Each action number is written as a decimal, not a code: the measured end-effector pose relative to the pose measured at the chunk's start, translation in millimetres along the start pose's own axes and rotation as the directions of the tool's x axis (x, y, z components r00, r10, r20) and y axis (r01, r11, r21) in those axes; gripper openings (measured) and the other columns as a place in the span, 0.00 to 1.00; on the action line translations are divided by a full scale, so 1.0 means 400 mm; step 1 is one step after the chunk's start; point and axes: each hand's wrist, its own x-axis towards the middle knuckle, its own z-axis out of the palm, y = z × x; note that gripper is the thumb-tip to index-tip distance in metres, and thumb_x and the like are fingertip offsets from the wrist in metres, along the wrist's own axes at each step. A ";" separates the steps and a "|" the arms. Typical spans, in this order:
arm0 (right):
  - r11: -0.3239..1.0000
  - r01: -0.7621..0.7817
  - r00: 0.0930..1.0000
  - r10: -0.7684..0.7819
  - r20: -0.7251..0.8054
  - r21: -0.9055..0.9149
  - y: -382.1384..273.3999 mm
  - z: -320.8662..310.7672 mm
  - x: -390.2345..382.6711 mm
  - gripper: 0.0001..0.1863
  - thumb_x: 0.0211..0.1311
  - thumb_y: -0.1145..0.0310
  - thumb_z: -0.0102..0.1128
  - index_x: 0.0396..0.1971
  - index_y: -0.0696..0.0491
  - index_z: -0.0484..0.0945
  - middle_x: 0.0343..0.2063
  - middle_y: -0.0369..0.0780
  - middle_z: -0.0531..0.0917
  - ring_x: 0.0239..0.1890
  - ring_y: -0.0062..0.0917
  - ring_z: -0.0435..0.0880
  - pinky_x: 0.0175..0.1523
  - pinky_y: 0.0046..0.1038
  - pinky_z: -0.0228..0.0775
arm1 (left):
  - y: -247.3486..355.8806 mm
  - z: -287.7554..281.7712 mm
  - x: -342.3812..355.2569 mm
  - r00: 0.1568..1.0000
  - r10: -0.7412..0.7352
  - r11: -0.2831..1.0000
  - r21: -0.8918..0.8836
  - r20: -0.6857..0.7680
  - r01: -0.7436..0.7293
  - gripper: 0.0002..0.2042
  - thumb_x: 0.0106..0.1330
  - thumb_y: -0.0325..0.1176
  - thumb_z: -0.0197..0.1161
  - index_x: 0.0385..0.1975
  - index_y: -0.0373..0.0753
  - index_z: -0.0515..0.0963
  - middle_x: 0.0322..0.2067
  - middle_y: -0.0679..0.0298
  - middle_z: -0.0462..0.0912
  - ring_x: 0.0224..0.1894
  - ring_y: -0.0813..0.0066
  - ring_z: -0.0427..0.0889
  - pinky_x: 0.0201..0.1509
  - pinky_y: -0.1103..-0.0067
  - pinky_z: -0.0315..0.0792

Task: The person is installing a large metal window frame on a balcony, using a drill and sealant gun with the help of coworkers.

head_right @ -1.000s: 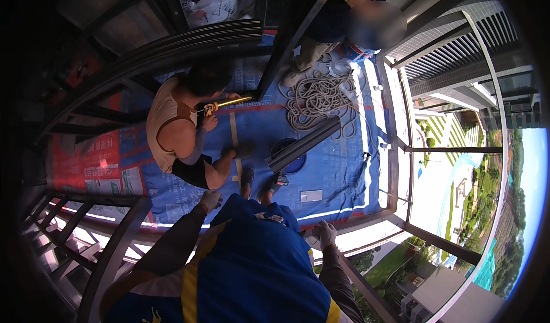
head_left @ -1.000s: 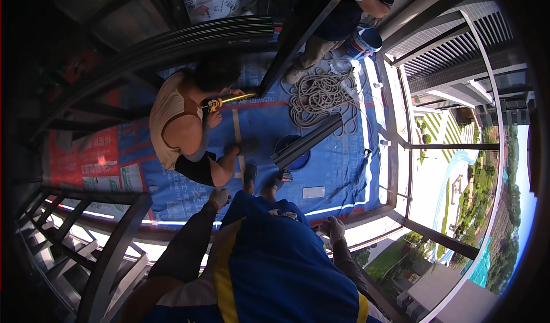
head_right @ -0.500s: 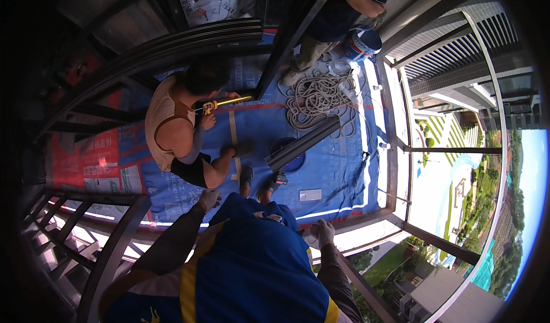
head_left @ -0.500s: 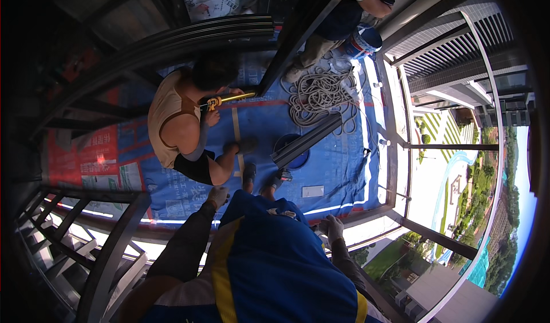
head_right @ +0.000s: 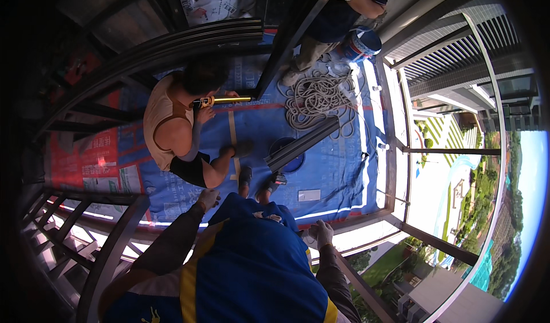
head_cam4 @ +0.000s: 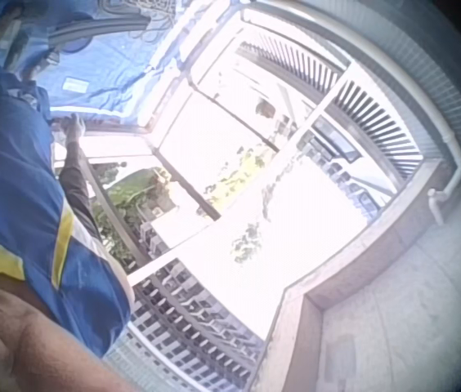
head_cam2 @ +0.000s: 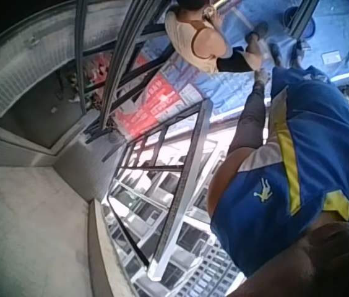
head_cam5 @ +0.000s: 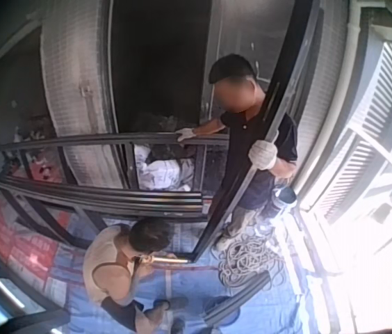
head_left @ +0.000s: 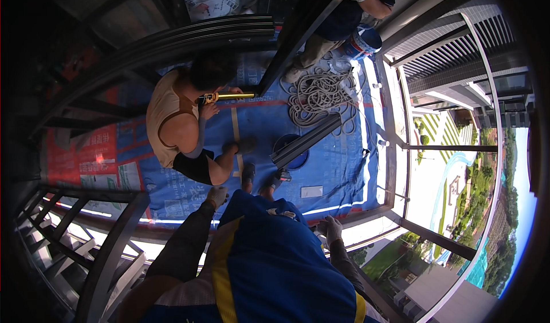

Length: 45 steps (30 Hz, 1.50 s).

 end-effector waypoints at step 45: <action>1.000 -0.023 0.998 0.023 0.058 0.002 -0.001 0.006 0.004 0.12 0.69 0.60 0.60 0.36 0.54 0.75 0.24 0.41 0.82 0.21 0.28 0.82 0.29 0.31 0.79 | 0.031 0.015 0.012 0.999 0.038 0.999 0.000 -0.025 -0.038 0.15 0.67 0.40 0.57 0.39 0.33 0.80 0.28 0.60 0.82 0.23 0.72 0.79 0.27 0.75 0.73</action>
